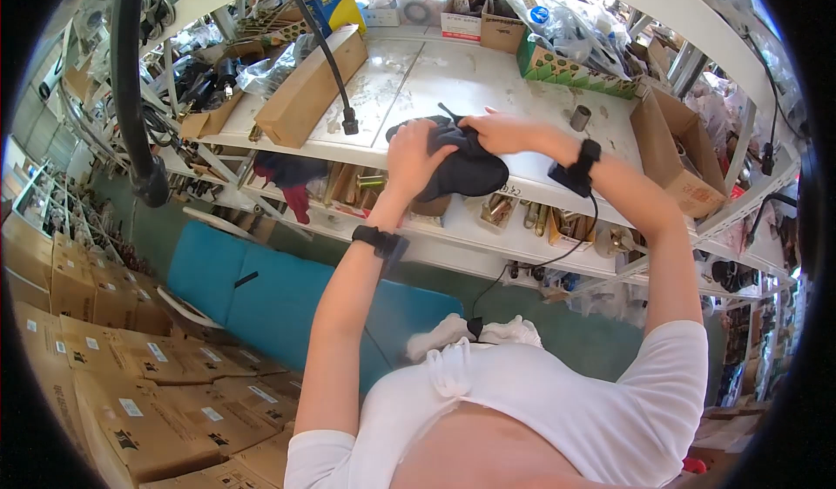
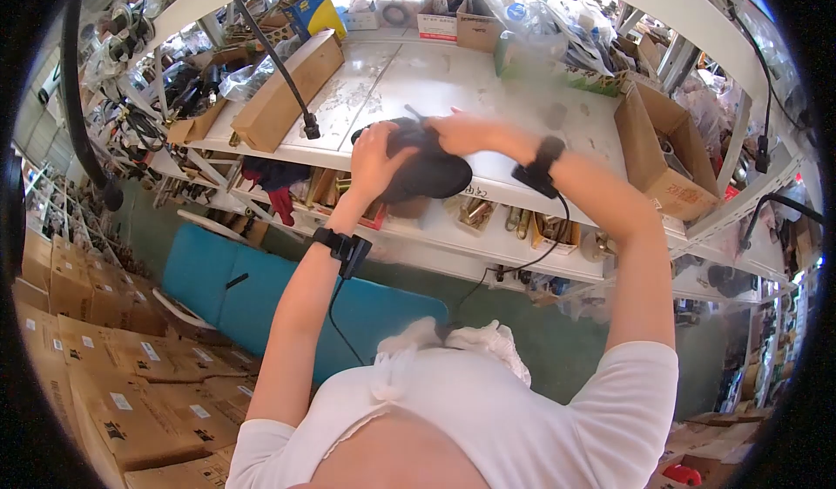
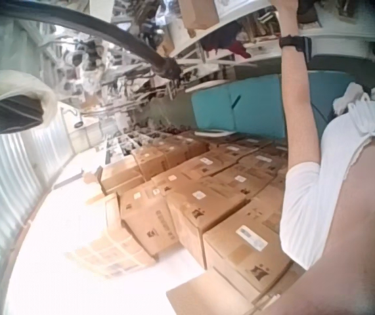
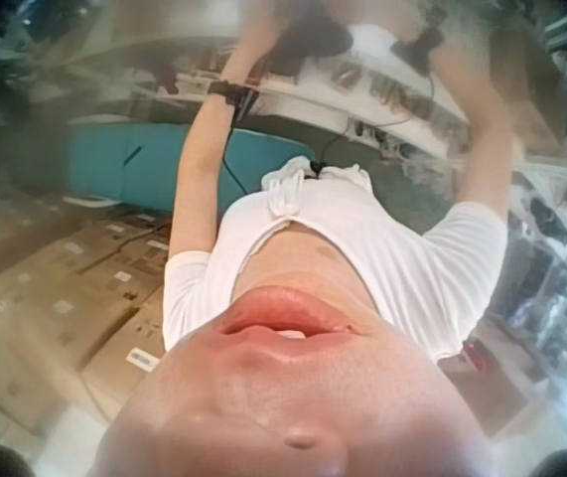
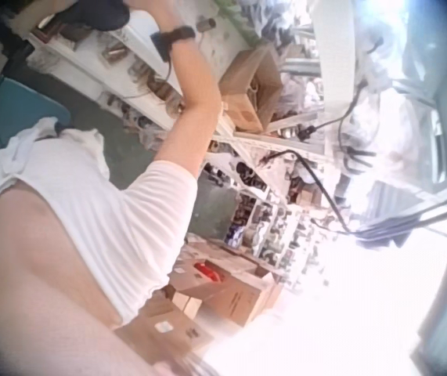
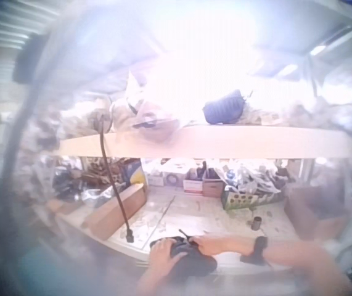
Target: The person positions a black fabric bag on a workbench and uses a handheld electrical sealing tool to seal along the seams.
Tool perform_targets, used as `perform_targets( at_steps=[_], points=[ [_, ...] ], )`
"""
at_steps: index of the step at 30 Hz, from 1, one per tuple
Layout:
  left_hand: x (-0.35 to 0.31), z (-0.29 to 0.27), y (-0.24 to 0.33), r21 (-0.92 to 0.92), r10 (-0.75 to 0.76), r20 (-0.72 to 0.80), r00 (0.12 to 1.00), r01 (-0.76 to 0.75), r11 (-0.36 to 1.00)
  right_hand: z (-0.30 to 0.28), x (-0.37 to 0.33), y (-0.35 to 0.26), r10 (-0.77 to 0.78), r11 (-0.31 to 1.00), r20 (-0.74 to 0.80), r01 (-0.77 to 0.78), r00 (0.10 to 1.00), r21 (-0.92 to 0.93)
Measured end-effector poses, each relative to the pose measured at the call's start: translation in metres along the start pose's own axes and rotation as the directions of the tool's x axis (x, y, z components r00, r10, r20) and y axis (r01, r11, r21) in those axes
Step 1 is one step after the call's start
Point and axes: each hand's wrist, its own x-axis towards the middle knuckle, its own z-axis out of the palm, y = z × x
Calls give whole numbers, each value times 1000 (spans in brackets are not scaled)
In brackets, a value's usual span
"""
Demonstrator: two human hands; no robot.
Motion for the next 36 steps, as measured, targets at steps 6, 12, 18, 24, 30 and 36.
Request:
perform_targets(
  at_steps=[6, 12, 18, 24, 30, 36],
  points=[
    [-7, -2, 20, -40, 50, 29, 998, -49, 998, 33, -61, -23, -55, 979, -258, 2, 964, -202],
    [-12, 12, 46, -110, 104, 71, 992, -95, 989, 62, -98, -37, 18, 981, -635, -136, 773, -138],
    [-1, 37, 90, -143, 176, 75, 982, -164, 976, 77, -129, -35, 234, 953, -716, -301, 658, 35],
    [-5, 49, 104, -59, 95, 104, 990, -89, 994, 75, -130, -37, 333, 925, -734, -358, 592, 131],
    [-12, 44, 91, -30, 86, 64, 994, -84, 996, 72, -127, -46, 350, 937, -656, -256, 669, 238],
    [15, 52, 58, 117, 14, 63, 998, -21, 993, 43, -104, -38, 431, 898, -546, -281, 719, 339]
  ],
)
